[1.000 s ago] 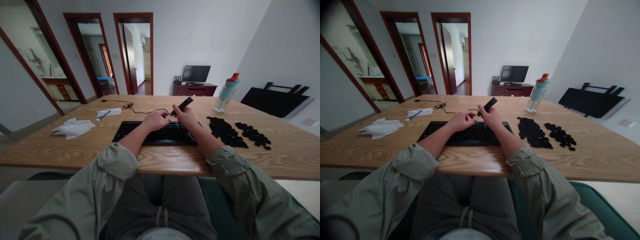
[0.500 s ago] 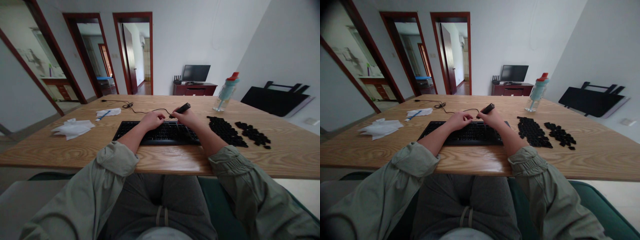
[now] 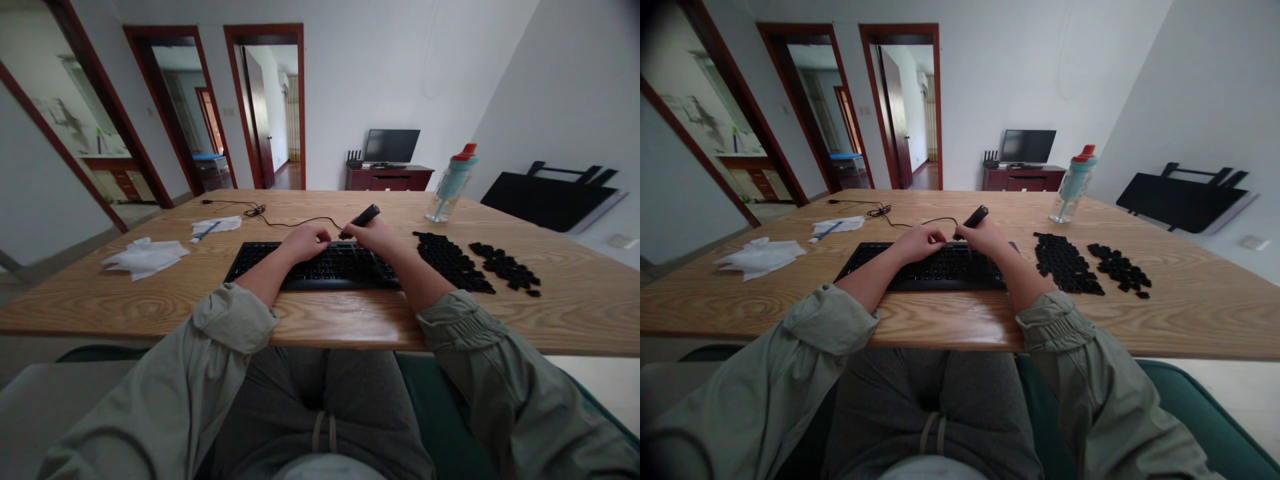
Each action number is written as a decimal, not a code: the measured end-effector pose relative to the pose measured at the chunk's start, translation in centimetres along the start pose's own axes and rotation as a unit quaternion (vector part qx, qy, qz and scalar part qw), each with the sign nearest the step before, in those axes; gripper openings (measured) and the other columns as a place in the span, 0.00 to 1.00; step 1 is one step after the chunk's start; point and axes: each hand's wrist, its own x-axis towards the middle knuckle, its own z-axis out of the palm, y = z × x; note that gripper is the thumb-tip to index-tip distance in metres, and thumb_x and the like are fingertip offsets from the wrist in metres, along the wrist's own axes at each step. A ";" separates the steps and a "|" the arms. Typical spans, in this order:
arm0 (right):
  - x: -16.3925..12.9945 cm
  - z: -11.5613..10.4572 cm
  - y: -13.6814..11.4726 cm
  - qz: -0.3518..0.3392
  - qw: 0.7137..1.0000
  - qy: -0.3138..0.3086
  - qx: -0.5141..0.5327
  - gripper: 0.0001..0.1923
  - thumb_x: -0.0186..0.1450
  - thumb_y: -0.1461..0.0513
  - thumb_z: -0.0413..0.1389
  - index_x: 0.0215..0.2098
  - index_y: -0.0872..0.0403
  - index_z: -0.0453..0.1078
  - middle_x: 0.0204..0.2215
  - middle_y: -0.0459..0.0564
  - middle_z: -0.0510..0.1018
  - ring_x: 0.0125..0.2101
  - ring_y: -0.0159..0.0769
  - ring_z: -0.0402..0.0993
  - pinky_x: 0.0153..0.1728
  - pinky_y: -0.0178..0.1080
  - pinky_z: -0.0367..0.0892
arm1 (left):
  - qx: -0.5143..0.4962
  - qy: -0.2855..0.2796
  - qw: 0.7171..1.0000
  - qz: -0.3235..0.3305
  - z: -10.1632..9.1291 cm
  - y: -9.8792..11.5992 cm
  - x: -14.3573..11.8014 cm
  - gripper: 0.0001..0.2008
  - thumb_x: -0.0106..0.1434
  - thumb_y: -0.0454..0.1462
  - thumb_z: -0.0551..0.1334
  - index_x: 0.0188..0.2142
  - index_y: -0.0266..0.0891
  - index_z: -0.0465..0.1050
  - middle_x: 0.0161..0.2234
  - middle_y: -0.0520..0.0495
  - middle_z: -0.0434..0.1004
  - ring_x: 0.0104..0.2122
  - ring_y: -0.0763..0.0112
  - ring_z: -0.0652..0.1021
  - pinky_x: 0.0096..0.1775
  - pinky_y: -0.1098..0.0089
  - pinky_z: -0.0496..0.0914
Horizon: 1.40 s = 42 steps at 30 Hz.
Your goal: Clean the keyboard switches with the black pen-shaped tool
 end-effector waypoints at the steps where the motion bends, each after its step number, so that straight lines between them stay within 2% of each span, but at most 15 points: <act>1: 0.0 0.0 -0.1 0.004 1.000 -0.002 -0.006 0.09 0.56 0.57 0.57 0.26 0.55 0.70 0.19 0.48 0.72 0.21 0.34 0.67 0.23 0.37 0.61 | -0.001 -0.001 1.000 0.000 0.0 0.0 0.0 0.08 0.58 0.37 0.61 0.35 0.41 0.79 0.35 0.48 0.81 0.32 0.69 0.77 0.37 0.70 0.71; 4: -0.3 0.0 -0.4 0.005 1.000 -0.010 -0.010 0.09 0.56 0.57 0.57 0.25 0.55 0.70 0.20 0.47 0.71 0.22 0.33 0.66 0.23 0.36 0.60 | -0.005 -0.005 1.000 -0.002 0.1 -0.1 0.0 0.08 0.57 0.36 0.61 0.35 0.42 0.79 0.35 0.49 0.81 0.32 0.70 0.77 0.38 0.70 0.71; 10: -0.8 0.2 -1.0 -0.036 0.999 -0.024 0.018 0.04 0.56 0.62 0.57 0.27 0.55 0.70 0.20 0.45 0.69 0.21 0.31 0.64 0.23 0.35 0.59 | 0.016 -0.012 1.000 0.013 0.3 -0.5 0.2 0.09 0.57 0.36 0.61 0.36 0.42 0.80 0.34 0.49 0.81 0.33 0.69 0.77 0.38 0.70 0.70; 16: -1.3 -0.1 -1.5 -0.053 0.996 -0.063 -0.028 0.03 0.57 0.63 0.55 0.30 0.55 0.69 0.20 0.44 0.68 0.22 0.31 0.64 0.24 0.34 0.60 | 0.093 -0.017 0.995 0.024 0.4 -0.4 0.2 0.10 0.60 0.38 0.61 0.38 0.43 0.81 0.36 0.49 0.81 0.36 0.67 0.77 0.39 0.69 0.69; 24: -1.7 -0.2 -1.3 -0.039 0.997 -0.049 -0.046 0.04 0.59 0.62 0.56 0.32 0.55 0.70 0.21 0.45 0.70 0.22 0.32 0.65 0.25 0.35 0.61 | 0.193 -0.020 0.980 0.043 0.5 0.2 0.0 0.13 0.63 0.41 0.57 0.39 0.45 0.81 0.37 0.48 0.81 0.39 0.64 0.78 0.38 0.68 0.67; 33: -1.1 0.1 -0.4 -0.006 0.999 -0.017 -0.042 0.09 0.59 0.58 0.56 0.28 0.56 0.69 0.19 0.46 0.70 0.23 0.33 0.66 0.25 0.35 0.60 | 0.182 0.006 0.982 0.049 0.5 0.4 0.1 0.13 0.64 0.40 0.56 0.39 0.45 0.80 0.39 0.48 0.81 0.39 0.64 0.77 0.38 0.68 0.67; 38: -1.0 0.3 -0.4 -0.004 0.999 -0.005 -0.034 0.11 0.60 0.57 0.56 0.24 0.55 0.65 0.19 0.44 0.68 0.22 0.31 0.65 0.24 0.34 0.59 | 0.148 0.001 0.988 0.034 0.5 0.3 0.1 0.11 0.62 0.39 0.58 0.39 0.45 0.80 0.39 0.49 0.81 0.39 0.66 0.77 0.39 0.69 0.68; 42: -1.0 0.3 -0.4 -0.009 0.999 -0.004 -0.050 0.10 0.60 0.57 0.56 0.26 0.55 0.66 0.20 0.45 0.70 0.23 0.32 0.66 0.25 0.34 0.59 | 0.139 -0.006 0.989 0.040 0.4 0.3 0.1 0.11 0.62 0.39 0.58 0.39 0.44 0.80 0.38 0.49 0.81 0.39 0.66 0.77 0.39 0.68 0.68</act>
